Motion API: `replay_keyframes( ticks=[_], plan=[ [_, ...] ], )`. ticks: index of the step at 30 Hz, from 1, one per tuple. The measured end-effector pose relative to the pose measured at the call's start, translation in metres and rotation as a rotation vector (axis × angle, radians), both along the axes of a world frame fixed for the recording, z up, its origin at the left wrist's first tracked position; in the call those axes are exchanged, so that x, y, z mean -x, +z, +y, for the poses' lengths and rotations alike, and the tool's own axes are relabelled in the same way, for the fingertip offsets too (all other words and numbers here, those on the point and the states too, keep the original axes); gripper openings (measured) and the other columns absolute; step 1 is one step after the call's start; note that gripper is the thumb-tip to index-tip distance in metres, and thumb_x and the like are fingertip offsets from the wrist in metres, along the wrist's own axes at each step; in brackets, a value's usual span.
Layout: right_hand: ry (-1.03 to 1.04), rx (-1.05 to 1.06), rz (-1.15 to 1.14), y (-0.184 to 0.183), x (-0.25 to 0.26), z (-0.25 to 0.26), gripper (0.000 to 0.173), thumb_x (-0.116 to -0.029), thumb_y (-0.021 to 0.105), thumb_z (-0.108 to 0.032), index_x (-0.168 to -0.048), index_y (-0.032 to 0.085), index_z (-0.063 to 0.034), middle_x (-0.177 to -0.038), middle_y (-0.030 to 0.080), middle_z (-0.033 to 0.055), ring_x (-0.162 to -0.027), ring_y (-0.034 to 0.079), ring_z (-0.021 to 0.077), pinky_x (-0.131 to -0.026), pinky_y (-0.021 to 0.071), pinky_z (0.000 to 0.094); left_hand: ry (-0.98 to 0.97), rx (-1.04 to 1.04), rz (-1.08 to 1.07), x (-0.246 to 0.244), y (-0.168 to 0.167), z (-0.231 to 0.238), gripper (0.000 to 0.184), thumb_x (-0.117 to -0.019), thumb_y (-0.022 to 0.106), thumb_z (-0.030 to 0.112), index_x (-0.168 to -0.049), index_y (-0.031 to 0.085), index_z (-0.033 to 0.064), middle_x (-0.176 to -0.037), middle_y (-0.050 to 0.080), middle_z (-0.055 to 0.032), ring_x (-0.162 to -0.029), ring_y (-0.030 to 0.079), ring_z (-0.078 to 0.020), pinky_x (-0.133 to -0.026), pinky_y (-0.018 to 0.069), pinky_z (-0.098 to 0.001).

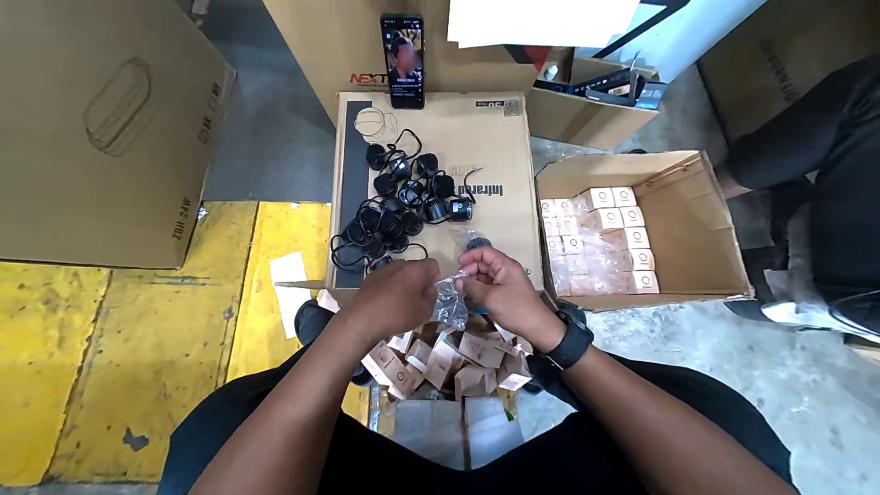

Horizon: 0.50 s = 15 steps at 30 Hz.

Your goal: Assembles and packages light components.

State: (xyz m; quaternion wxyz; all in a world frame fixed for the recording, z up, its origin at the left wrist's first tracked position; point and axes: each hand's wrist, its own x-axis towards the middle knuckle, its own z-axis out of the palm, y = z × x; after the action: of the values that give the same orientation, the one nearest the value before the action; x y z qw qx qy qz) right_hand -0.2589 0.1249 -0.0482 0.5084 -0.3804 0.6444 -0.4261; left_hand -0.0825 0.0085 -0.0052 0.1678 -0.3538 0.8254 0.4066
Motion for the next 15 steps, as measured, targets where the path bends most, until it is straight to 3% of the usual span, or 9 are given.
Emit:
replay_keyframes(
  ticks=[3, 8, 11, 13, 15],
  plan=[
    [-0.036, -0.040, -0.002, 0.0000, 0.0013, 0.0003, 0.048, -0.0925, 0.072, -0.005, -0.137, 0.056, -0.0094, -0.090, 0.070, 0.0028, -0.072, 0.066, 0.0136, -0.067, 0.0575, 0.0305, 0.048, 0.047, 0.021, 0.0027, 0.0036, 0.0002, 0.018, -0.1031, 0.055, 0.028, -0.100, 0.066, 0.0152, -0.080, 0.065, -0.0044, -0.077, 0.064, -0.0232, -0.071, 0.0527, -0.0526],
    [-0.128, -0.033, 0.055, 0.0049, 0.0052, -0.0033, 0.039, -0.0963, 0.067, -0.004, -0.134, 0.060, -0.0080, -0.091, 0.070, 0.0034, -0.071, 0.065, 0.0132, -0.061, 0.0559, 0.0296, 0.174, 0.033, 0.082, -0.0002, 0.0029, -0.0031, 0.015, -0.1020, 0.059, 0.030, -0.099, 0.065, 0.0169, -0.078, 0.064, -0.0007, -0.072, 0.063, -0.0183, -0.067, 0.0530, -0.0484],
    [-0.180, 0.004, 0.064, 0.0061, 0.0058, -0.0049, 0.041, -0.0909, 0.072, 0.001, -0.130, 0.063, -0.0077, -0.089, 0.069, 0.0034, -0.075, 0.066, 0.0137, -0.070, 0.0578, 0.0314, 0.237, 0.139, 0.224, -0.0006, 0.0031, -0.0015, 0.019, -0.1006, 0.062, 0.023, -0.117, 0.067, 0.0145, -0.105, 0.070, -0.0044, -0.094, 0.068, -0.0228, -0.080, 0.0573, -0.0541],
    [-0.180, 0.027, 0.055, 0.0073, 0.0057, -0.0049, 0.046, -0.0889, 0.074, 0.002, -0.132, 0.062, -0.0089, -0.088, 0.068, 0.0033, -0.073, 0.064, 0.0144, -0.068, 0.0574, 0.0317, 0.185, 0.284, 0.351, 0.0005, -0.0002, 0.0005, 0.022, -0.0983, 0.062, 0.018, -0.118, 0.069, 0.0158, -0.118, 0.067, -0.0036, -0.109, 0.064, -0.0240, -0.088, 0.0551, -0.0529],
    [-0.127, 0.067, 0.036, 0.0071, 0.0068, -0.0040, 0.047, -0.0906, 0.071, 0.003, -0.134, 0.061, -0.0101, -0.090, 0.069, 0.0028, -0.074, 0.065, 0.0147, -0.069, 0.0580, 0.0319, 0.099, 0.328, 0.388, 0.0027, -0.0018, 0.0019, 0.028, -0.0996, 0.061, 0.023, -0.126, 0.069, 0.0180, -0.130, 0.065, -0.0021, -0.125, 0.059, -0.0242, -0.100, 0.0510, -0.0539]
  ],
)
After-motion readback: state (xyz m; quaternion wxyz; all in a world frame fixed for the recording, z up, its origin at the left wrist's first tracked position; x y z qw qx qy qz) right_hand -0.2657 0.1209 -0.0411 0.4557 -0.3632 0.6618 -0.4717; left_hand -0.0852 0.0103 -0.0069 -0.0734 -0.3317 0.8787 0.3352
